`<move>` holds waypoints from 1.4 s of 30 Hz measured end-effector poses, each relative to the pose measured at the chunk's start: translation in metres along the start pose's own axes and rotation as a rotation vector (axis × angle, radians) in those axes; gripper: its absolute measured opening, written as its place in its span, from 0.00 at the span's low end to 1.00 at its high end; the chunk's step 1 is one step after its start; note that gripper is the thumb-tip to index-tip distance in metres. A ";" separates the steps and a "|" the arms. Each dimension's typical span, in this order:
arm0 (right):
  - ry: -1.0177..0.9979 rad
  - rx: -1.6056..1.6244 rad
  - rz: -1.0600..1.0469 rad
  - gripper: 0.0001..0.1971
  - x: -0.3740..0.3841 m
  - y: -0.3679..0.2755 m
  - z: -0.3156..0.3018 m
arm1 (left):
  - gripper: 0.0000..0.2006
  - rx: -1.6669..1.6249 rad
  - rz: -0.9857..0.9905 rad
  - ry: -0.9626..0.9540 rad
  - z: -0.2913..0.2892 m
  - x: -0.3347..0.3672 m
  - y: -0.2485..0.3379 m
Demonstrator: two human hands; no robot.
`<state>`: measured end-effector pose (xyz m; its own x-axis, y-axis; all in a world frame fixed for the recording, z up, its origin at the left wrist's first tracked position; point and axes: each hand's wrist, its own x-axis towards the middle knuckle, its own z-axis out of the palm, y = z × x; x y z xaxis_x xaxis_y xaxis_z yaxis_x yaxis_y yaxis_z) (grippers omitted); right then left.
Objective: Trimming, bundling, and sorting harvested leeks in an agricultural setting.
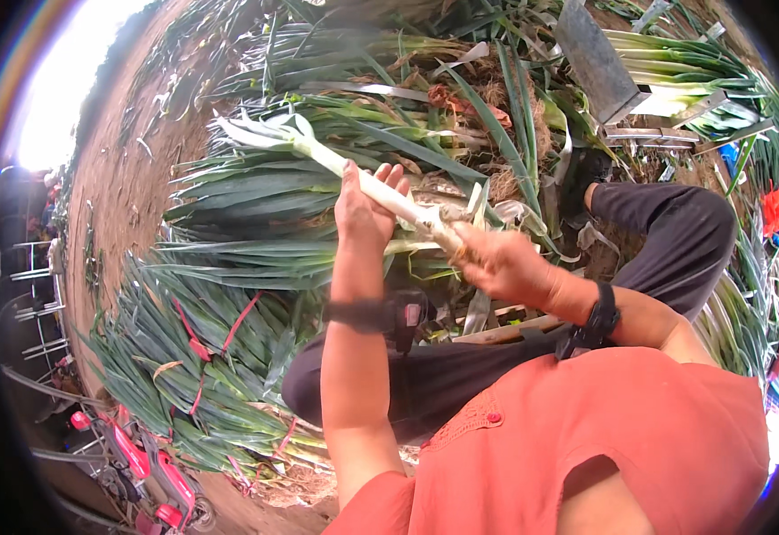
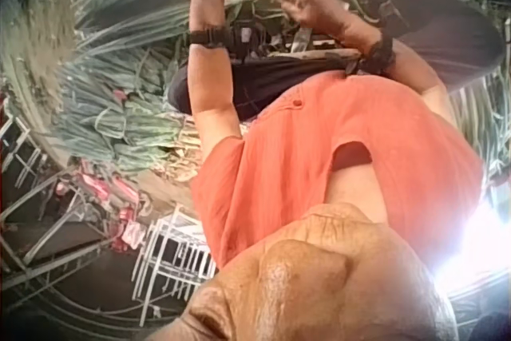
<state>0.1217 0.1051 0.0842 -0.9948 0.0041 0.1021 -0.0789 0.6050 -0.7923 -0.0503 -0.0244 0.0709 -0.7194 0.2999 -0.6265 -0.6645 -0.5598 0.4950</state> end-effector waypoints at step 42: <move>0.065 -0.184 -0.032 0.23 0.029 0.010 -0.067 | 0.12 0.272 0.998 0.466 0.011 -0.011 0.051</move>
<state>0.0962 0.1648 0.1201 -0.9851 0.0302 0.1691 -0.0915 0.7408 -0.6654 -0.0788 -0.0473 0.1097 -0.8448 -0.5348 -0.0138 0.1006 -0.1843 0.9777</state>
